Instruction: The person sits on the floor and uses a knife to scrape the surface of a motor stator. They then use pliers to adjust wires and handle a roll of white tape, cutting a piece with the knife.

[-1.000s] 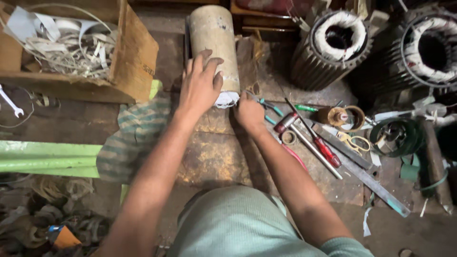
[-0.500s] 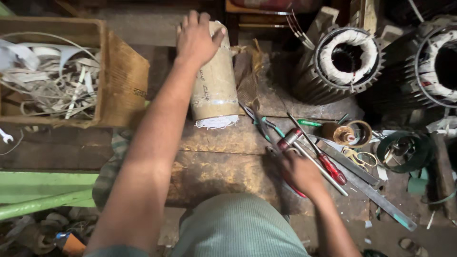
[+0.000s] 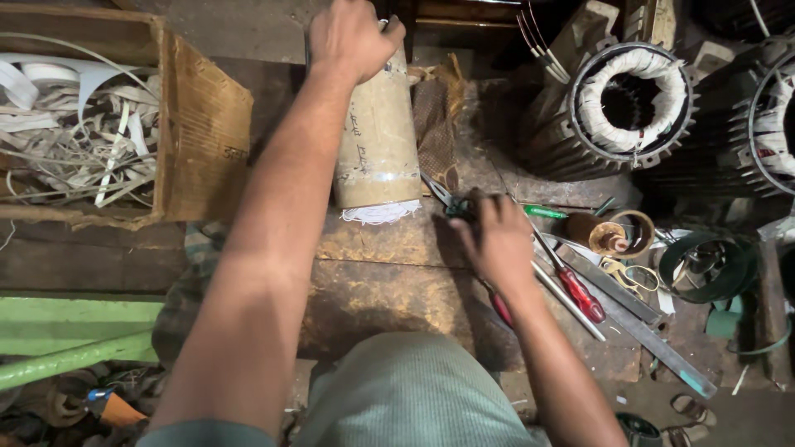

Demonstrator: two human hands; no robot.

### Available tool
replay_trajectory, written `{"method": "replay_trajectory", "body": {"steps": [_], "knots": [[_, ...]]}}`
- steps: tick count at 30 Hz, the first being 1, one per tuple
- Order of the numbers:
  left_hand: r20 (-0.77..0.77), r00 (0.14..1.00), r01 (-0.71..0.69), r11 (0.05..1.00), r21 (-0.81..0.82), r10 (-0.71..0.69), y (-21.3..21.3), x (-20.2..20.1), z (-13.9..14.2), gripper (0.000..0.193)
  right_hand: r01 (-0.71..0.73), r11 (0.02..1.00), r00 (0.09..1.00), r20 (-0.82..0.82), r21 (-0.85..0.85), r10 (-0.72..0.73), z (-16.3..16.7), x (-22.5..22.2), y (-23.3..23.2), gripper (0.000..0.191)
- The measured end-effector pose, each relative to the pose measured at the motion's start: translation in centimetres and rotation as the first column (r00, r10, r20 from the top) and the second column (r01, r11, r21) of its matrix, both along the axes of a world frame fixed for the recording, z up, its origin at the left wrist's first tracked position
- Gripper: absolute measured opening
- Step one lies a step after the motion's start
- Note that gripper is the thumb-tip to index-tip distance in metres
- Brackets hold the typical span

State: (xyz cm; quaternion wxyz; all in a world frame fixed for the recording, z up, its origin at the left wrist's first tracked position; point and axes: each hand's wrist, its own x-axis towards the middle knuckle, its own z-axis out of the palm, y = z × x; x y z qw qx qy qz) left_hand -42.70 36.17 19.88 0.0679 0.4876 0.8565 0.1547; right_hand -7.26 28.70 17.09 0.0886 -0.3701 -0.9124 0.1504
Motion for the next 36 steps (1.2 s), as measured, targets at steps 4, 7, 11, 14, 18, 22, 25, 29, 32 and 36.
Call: {"method": "replay_trajectory", "body": {"steps": [4,7,11,14,18,22,25,29,32,36], "knots": [[-0.007,1.0,0.023,0.995,0.093,-0.023,-1.2,-0.3,1.0,0.051,-0.048,0.986,0.997,0.075,0.159,0.037,-3.0,-2.3,-0.6,0.06],[-0.096,0.989,0.137,0.944,0.299,-0.113,-3.6,0.6,2.1,0.047,-0.024,0.989,0.998,0.056,0.145,0.017,-4.5,-1.3,-0.7,0.054],[-0.299,0.936,0.308,0.841,0.444,-0.185,-9.9,5.2,3.0,0.042,0.063,0.992,0.998,0.01,0.105,-0.064,-6.2,0.5,0.1,0.055],[-0.322,0.922,0.343,0.838,0.424,-0.215,-15.0,9.8,4.4,0.051,0.119,0.979,0.993,0.002,0.163,-0.121,-7.0,1.6,1.1,0.055],[-0.495,0.84,0.49,0.702,0.517,-0.222,-22.5,13.9,6.9,0.046,0.123,0.969,0.979,0.137,0.213,-0.154,-7.7,1.2,2.1,0.052],[-0.474,0.856,0.47,0.688,0.553,-0.203,-26.7,15.6,7.8,0.045,0.094,0.956,0.995,-0.008,0.279,-0.096,-7.9,-2.6,3.5,0.054],[-0.417,0.874,0.455,0.724,0.519,-0.251,-29.3,16.4,8.9,0.046,0.112,0.974,0.993,0.017,0.199,-0.118,-7.4,-7.0,4.8,0.07],[-0.372,0.92,0.305,0.814,0.493,-0.119,-31.2,19.1,10.8,0.061,0.333,0.922,0.931,0.222,-0.196,-0.289,-6.0,-11.1,6.4,0.084],[-0.338,0.941,0.206,0.839,0.504,-0.028,-30.8,20.4,11.6,0.063,0.363,0.879,0.917,0.284,-0.308,-0.279,-4.9,-12.5,6.6,0.07],[-0.339,0.94,0.206,0.836,0.508,-0.026,-29.6,19.4,11.4,0.05,0.232,0.973,0.973,-0.01,0.022,-0.231,-3.6,-12.7,6.1,0.064]]}}
